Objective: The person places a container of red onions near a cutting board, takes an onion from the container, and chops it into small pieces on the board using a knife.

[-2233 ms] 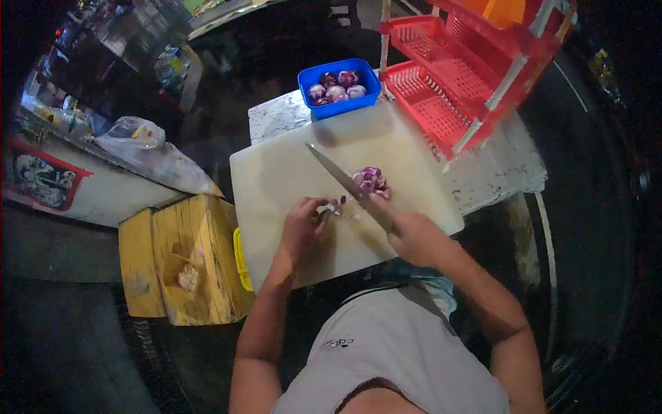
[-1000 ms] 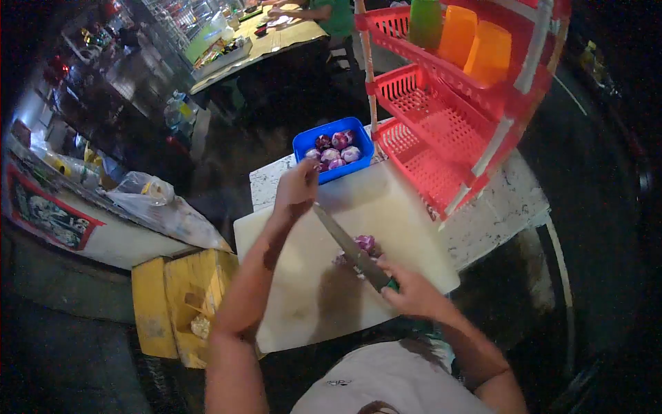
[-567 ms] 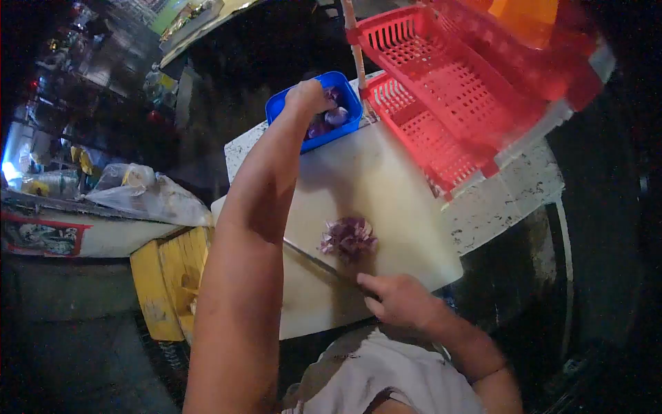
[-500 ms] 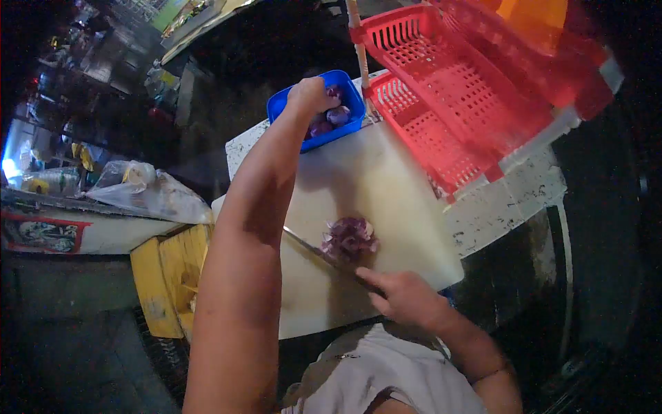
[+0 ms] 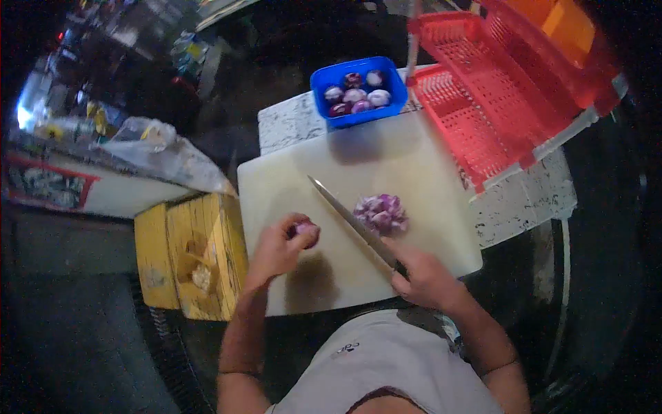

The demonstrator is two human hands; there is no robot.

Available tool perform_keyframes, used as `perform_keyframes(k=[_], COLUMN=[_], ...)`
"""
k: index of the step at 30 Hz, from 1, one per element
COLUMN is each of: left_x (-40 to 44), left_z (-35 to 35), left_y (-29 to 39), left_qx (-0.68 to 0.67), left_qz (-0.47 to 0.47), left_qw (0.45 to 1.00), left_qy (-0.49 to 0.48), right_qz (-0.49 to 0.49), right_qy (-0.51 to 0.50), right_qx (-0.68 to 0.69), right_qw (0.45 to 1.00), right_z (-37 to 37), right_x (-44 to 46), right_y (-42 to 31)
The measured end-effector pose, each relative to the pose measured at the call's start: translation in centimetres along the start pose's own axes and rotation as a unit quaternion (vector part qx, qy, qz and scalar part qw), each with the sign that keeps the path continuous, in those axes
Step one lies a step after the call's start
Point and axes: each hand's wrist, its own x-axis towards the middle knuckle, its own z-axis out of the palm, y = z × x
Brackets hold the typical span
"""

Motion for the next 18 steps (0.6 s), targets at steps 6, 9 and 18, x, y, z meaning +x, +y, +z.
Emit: perform_keyframes(k=[6,9,18], left_x=[-2.3,-3.0,-5.0], left_z=[3.1,3.4,3.8], left_y=[-5.1,-5.9,-5.5], left_qx=[0.062,-0.041,-0.139], left_qz=[0.027,0.060,0.026], left_qw=[0.994,0.977,0.973], left_qy=[0.091,0.201,0.184], right_qz=[0.024,0.019,0.000], right_qy=[-0.068,-0.052,-0.059], right_qx=[-0.065,-0.098,-0.147], right_qw=[0.995,0.994,0.987], right_z=[2.8,3.6,3.1], right_x=[0.1,-0.3,-0.7], right_y=[-2.1,-1.1,-3.9])
